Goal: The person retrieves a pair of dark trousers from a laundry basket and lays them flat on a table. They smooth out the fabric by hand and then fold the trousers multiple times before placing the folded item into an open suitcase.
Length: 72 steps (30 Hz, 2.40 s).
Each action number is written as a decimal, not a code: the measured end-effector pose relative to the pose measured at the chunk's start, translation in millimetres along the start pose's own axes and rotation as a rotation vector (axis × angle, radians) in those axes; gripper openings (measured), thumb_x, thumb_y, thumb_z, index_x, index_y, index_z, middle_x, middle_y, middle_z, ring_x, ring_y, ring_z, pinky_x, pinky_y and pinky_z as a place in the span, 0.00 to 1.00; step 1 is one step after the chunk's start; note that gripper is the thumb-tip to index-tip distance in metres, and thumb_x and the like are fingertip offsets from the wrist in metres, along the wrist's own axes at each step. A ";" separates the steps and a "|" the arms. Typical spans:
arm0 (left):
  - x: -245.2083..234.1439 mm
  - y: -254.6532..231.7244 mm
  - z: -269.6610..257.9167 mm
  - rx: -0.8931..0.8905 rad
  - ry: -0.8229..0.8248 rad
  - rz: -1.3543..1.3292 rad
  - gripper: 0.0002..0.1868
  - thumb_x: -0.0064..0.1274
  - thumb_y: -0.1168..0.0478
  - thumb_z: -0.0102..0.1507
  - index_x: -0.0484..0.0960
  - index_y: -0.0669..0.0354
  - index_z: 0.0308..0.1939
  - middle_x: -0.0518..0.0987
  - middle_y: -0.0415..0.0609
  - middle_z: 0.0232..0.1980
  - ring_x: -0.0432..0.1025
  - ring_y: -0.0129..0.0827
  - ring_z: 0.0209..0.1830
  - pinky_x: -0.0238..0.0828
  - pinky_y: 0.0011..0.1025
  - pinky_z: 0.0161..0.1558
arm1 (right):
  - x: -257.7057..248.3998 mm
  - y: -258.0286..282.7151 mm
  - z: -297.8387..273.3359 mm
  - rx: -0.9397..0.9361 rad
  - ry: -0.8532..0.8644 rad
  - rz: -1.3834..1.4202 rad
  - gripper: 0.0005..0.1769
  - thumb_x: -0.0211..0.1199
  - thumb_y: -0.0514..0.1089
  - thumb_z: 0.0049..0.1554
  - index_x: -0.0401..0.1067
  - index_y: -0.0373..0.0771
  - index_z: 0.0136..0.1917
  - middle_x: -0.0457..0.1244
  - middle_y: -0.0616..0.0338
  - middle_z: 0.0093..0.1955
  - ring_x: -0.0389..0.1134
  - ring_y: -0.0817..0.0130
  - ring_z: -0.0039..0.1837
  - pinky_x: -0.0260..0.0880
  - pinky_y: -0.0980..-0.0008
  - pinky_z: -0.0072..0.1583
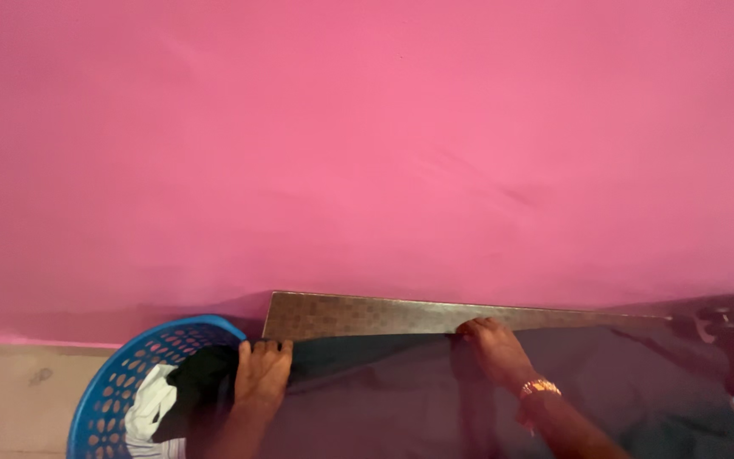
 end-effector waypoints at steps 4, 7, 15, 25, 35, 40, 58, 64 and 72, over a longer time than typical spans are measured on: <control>-11.3 14.9 3.9 0.067 -0.206 0.063 0.11 0.53 0.62 0.63 0.81 0.50 0.49 0.74 0.45 0.47 0.68 0.38 0.53 0.60 0.40 0.55 | 2.8 1.8 12.1 -0.052 0.183 -0.252 0.19 0.65 0.50 0.56 0.72 0.51 0.60 0.62 0.64 0.62 0.58 0.64 0.68 0.54 0.51 0.65; -19.9 19.0 2.1 -0.005 -0.323 0.035 0.12 0.56 0.61 0.56 0.82 0.49 0.45 0.74 0.43 0.48 0.67 0.38 0.56 0.61 0.40 0.54 | 2.5 -4.6 14.4 0.025 0.201 -0.187 0.17 0.67 0.52 0.53 0.73 0.53 0.56 0.63 0.66 0.58 0.59 0.65 0.68 0.56 0.54 0.65; -8.7 15.2 -9.9 -0.508 -0.259 -0.091 0.21 0.58 0.49 0.59 0.76 0.54 0.51 0.75 0.47 0.52 0.69 0.42 0.58 0.68 0.45 0.53 | 5.1 26.8 1.2 0.120 -0.304 -0.137 0.17 0.64 0.44 0.51 0.72 0.42 0.55 0.62 0.52 0.57 0.61 0.53 0.61 0.59 0.49 0.57; 35.6 40.6 -46.0 -0.742 0.030 -0.318 0.34 0.45 0.34 0.66 0.74 0.61 0.58 0.82 0.60 0.54 0.77 0.53 0.56 0.74 0.51 0.53 | 4.9 41.6 -51.7 -0.076 -0.193 0.075 0.15 0.62 0.50 0.57 0.73 0.38 0.51 0.64 0.47 0.51 0.65 0.47 0.56 0.67 0.53 0.57; 72.2 57.2 -82.0 -0.771 0.012 -0.428 0.26 0.43 0.37 0.69 0.81 0.49 0.56 0.85 0.59 0.52 0.78 0.58 0.56 0.72 0.55 0.56 | 0.2 -110.5 -223.3 0.759 0.026 -0.337 0.45 0.45 0.76 0.55 0.40 0.66 0.80 0.32 0.60 0.86 0.33 0.55 0.84 0.46 0.27 0.70; 93.6 61.2 -104.1 -0.684 -0.161 -0.438 0.23 0.47 0.38 0.70 0.79 0.49 0.57 0.86 0.60 0.47 0.79 0.60 0.51 0.74 0.54 0.52 | 8.9 -164.2 -240.3 0.744 0.292 -0.171 0.49 0.44 0.79 0.57 0.28 0.72 0.83 0.19 0.64 0.88 0.20 0.57 0.87 0.34 0.22 0.73; 53.1 1.9 -103.4 -0.478 -0.575 -0.226 0.20 0.55 0.58 0.56 0.81 0.53 0.53 0.75 0.50 0.48 0.72 0.49 0.56 0.70 0.50 0.51 | -7.4 -78.8 -210.7 0.476 -0.288 -0.164 0.33 0.65 0.51 0.49 0.64 0.56 0.68 0.54 0.54 0.74 0.53 0.48 0.75 0.59 0.40 0.66; -18.5 -69.9 -46.8 0.029 -0.572 -0.316 0.16 0.52 0.57 0.61 0.81 0.53 0.53 0.76 0.51 0.56 0.69 0.44 0.59 0.65 0.46 0.55 | -20.7 20.3 -159.5 0.211 -0.162 -0.055 0.14 0.61 0.47 0.57 0.74 0.48 0.56 0.65 0.61 0.58 0.65 0.57 0.63 0.64 0.55 0.61; -9.2 -93.9 17.8 0.085 -0.139 -0.415 0.19 0.58 0.53 0.58 0.84 0.48 0.52 0.77 0.46 0.57 0.66 0.39 0.61 0.48 0.52 0.67 | -11.1 15.3 -107.9 0.116 0.128 -0.170 0.39 0.67 0.52 0.52 0.62 0.56 0.75 0.50 0.56 0.80 0.53 0.50 0.77 0.64 0.44 0.63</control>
Point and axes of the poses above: each hand's wrist, its own z-axis towards the middle knuckle, its own x-axis out of the palm, y = z × x, the point moved 1 cm from there along z, towards the middle knuckle
